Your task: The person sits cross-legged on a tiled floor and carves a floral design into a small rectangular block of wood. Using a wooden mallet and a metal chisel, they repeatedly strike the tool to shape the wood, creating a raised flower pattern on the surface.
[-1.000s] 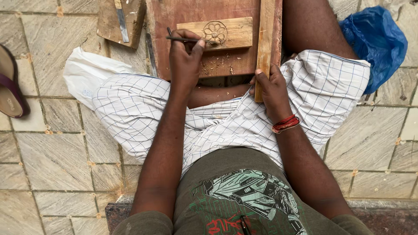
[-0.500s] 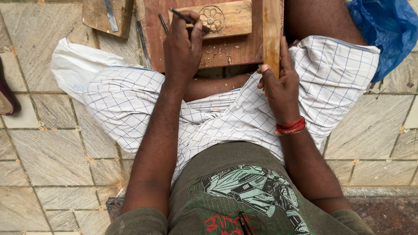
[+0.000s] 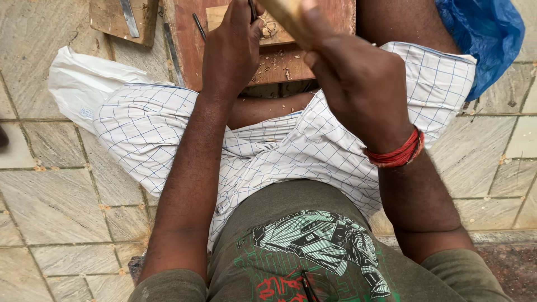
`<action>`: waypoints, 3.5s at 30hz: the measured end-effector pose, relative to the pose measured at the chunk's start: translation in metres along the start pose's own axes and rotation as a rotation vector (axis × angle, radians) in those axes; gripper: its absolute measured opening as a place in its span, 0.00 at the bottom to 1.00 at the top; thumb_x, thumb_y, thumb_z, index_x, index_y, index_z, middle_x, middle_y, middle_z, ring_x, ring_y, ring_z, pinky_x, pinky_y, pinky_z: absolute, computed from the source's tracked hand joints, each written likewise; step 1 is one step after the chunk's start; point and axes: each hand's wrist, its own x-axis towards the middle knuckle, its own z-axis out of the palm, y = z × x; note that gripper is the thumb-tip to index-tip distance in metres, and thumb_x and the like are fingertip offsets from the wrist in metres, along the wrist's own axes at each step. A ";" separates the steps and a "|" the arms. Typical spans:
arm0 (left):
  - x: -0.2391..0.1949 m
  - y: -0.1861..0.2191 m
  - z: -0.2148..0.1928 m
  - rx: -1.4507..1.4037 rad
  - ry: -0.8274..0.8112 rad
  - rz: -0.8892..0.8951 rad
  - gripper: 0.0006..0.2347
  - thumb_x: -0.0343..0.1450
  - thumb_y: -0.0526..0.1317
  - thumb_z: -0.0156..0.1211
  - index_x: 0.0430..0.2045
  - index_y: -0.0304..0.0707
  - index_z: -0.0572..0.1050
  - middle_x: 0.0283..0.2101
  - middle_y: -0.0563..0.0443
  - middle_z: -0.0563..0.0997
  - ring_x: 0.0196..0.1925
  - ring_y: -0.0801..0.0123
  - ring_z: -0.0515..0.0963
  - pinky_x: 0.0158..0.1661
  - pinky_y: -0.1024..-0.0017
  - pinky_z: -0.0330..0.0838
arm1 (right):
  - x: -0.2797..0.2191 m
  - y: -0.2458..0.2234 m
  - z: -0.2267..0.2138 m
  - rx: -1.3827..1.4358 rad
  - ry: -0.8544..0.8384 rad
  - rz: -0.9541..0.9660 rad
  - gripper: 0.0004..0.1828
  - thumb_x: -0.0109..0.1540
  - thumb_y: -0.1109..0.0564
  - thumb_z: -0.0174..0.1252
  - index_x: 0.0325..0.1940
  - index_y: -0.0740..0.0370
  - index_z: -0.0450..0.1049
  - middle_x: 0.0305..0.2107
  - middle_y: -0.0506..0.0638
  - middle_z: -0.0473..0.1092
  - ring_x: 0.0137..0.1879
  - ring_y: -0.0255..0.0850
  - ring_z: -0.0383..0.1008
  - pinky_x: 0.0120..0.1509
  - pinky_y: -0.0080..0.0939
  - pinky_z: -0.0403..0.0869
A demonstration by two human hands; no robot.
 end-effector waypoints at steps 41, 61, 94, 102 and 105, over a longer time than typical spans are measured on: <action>0.010 -0.001 -0.005 0.184 -0.168 0.018 0.06 0.78 0.37 0.59 0.46 0.39 0.73 0.41 0.46 0.84 0.37 0.58 0.87 0.34 0.61 0.82 | -0.018 0.024 0.010 0.260 -0.010 0.303 0.23 0.80 0.58 0.55 0.79 0.55 0.61 0.46 0.55 0.80 0.44 0.35 0.82 0.44 0.33 0.82; 0.016 -0.040 -0.012 -0.210 -0.268 0.016 0.04 0.80 0.34 0.57 0.47 0.37 0.73 0.41 0.47 0.85 0.44 0.66 0.88 0.41 0.68 0.84 | -0.061 0.012 0.000 0.490 0.079 0.495 0.28 0.80 0.59 0.61 0.81 0.56 0.57 0.35 0.51 0.77 0.29 0.28 0.72 0.31 0.27 0.73; 0.004 -0.039 -0.003 -0.176 -0.126 0.112 0.12 0.78 0.33 0.60 0.54 0.35 0.67 0.41 0.45 0.84 0.41 0.59 0.87 0.37 0.62 0.82 | 0.050 -0.030 -0.008 -0.150 -0.153 0.049 0.16 0.70 0.64 0.66 0.62 0.64 0.77 0.35 0.54 0.78 0.37 0.43 0.79 0.40 0.44 0.75; -0.002 -0.031 0.001 -0.103 -0.037 0.035 0.07 0.78 0.35 0.62 0.47 0.41 0.70 0.42 0.45 0.77 0.43 0.62 0.82 0.39 0.60 0.78 | 0.053 -0.031 -0.028 -0.184 -0.168 -0.025 0.15 0.70 0.62 0.64 0.60 0.62 0.75 0.41 0.56 0.77 0.45 0.48 0.79 0.47 0.44 0.76; -0.005 -0.031 0.005 0.012 0.004 0.048 0.08 0.77 0.36 0.63 0.46 0.42 0.70 0.41 0.50 0.77 0.45 0.62 0.79 0.41 0.57 0.75 | 0.058 -0.033 -0.029 -0.114 -0.155 0.028 0.18 0.69 0.63 0.63 0.63 0.61 0.73 0.45 0.58 0.77 0.46 0.47 0.81 0.48 0.42 0.77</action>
